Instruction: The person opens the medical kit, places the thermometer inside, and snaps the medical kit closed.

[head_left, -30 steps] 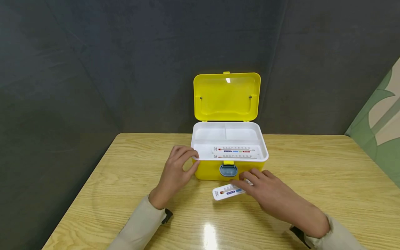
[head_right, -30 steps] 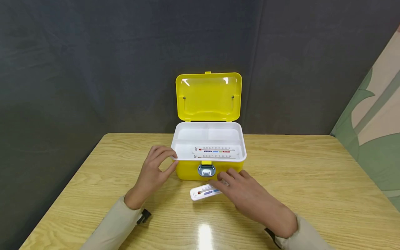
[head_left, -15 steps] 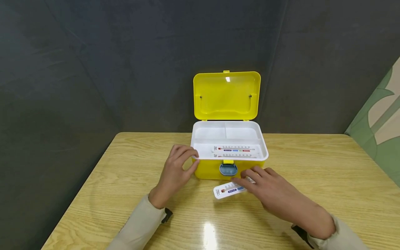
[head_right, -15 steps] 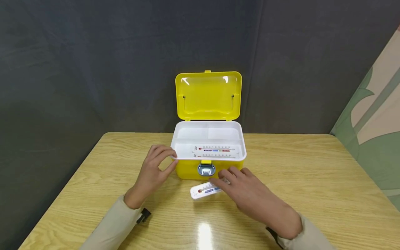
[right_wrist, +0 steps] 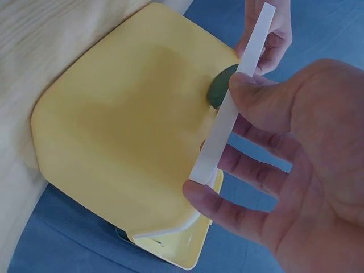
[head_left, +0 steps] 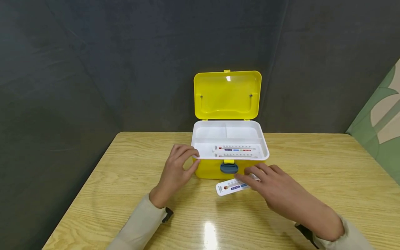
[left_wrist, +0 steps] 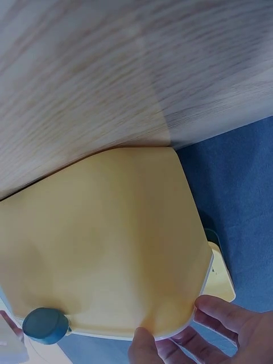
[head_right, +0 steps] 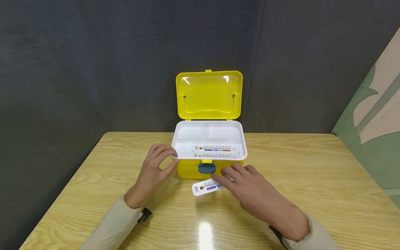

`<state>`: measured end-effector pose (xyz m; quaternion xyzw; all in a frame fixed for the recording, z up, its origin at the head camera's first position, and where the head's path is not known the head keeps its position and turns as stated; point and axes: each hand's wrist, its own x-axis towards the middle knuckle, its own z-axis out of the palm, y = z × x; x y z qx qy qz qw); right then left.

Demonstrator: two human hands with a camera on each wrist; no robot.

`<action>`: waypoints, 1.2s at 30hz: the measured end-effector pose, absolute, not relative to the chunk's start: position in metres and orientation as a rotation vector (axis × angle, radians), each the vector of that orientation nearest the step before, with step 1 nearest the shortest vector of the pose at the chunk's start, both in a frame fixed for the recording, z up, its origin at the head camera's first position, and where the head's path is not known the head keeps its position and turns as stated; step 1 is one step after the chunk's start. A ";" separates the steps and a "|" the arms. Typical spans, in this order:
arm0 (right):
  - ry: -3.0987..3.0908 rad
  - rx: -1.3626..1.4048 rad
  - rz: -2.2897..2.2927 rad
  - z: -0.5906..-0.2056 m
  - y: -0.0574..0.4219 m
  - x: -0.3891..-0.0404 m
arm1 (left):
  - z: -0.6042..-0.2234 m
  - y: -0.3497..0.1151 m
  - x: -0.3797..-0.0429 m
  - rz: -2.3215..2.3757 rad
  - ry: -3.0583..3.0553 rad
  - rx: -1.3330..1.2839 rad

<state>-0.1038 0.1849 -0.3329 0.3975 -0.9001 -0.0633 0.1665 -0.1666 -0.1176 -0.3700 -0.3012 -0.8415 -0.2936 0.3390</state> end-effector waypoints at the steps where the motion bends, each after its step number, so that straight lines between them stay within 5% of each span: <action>1: -2.567 1.128 -0.177 -0.332 0.185 -0.103 | -0.370 -0.118 -0.166 -0.766 -2.196 -0.783; 36: -2.435 1.050 -0.034 -0.300 0.186 -0.121 | -0.375 -0.114 -0.164 -0.814 -2.171 -0.797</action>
